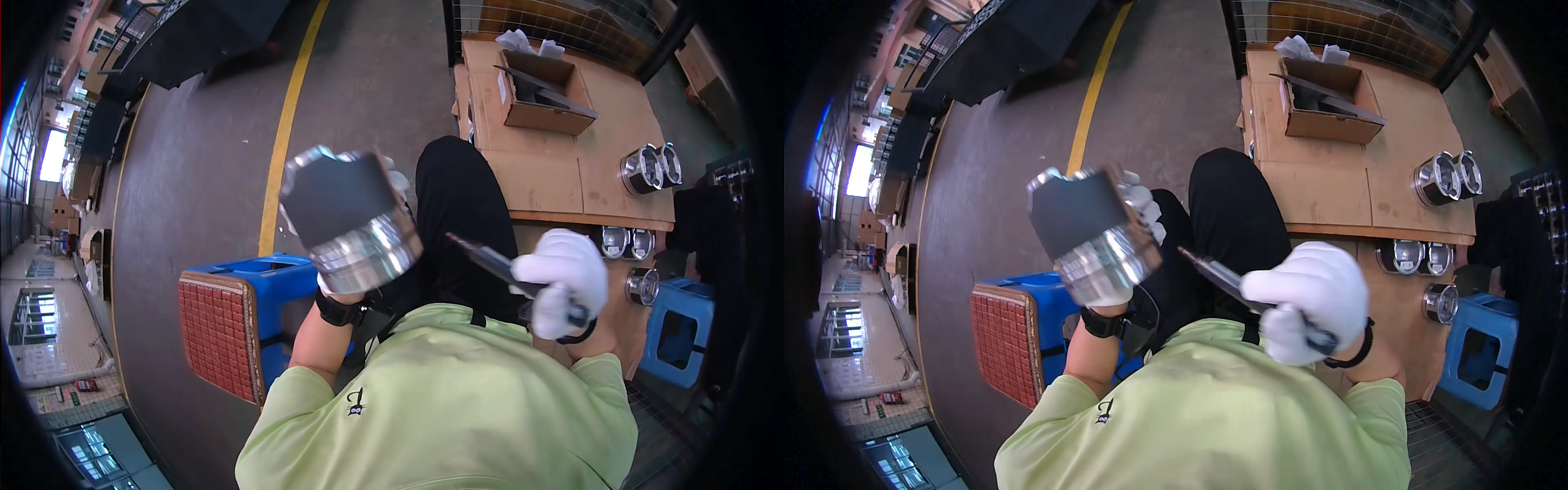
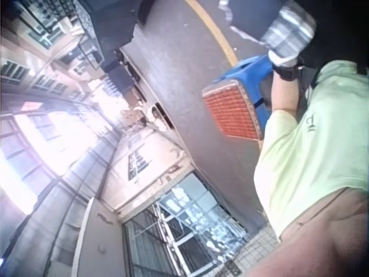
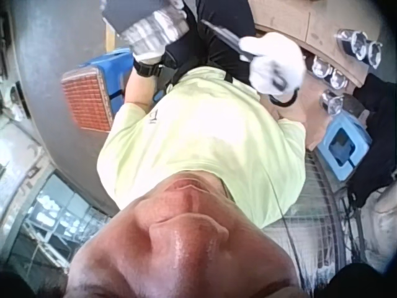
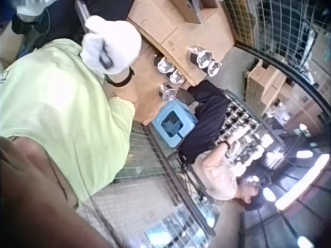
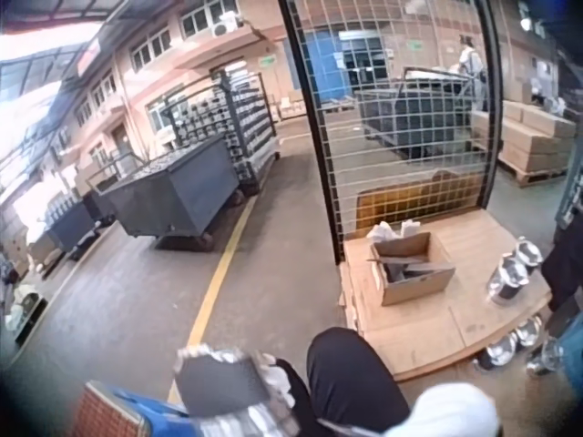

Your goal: Inspecting large metal pistons and marking them with a tool on a fabrication floor.

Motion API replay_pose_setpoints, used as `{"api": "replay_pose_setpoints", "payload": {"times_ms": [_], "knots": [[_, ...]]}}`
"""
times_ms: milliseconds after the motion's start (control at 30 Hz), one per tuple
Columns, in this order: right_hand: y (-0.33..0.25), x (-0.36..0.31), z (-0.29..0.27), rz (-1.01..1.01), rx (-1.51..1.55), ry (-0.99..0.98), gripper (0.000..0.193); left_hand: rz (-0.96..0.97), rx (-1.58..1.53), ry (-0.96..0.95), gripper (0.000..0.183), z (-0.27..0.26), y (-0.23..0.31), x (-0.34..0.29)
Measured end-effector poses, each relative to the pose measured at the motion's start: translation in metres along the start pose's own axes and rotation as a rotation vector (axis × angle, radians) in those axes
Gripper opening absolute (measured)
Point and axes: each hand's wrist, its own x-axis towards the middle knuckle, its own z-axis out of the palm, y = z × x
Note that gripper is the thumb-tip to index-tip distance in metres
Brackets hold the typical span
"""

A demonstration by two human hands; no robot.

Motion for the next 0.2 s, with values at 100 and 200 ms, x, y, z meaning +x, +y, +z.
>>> {"api": "replay_pose_setpoints", "payload": {"times_ms": [100,200], "knots": [[0.006,0.000,0.010,-0.088,-0.118,-0.262,0.023,0.046,-0.152,0.025,0.039,0.006,0.007,0.009],[0.009,-0.001,0.020,-0.148,-0.082,-0.220,0.026,0.077,-0.247,-0.036,0.050,0.010,0.008,0.010]]}}
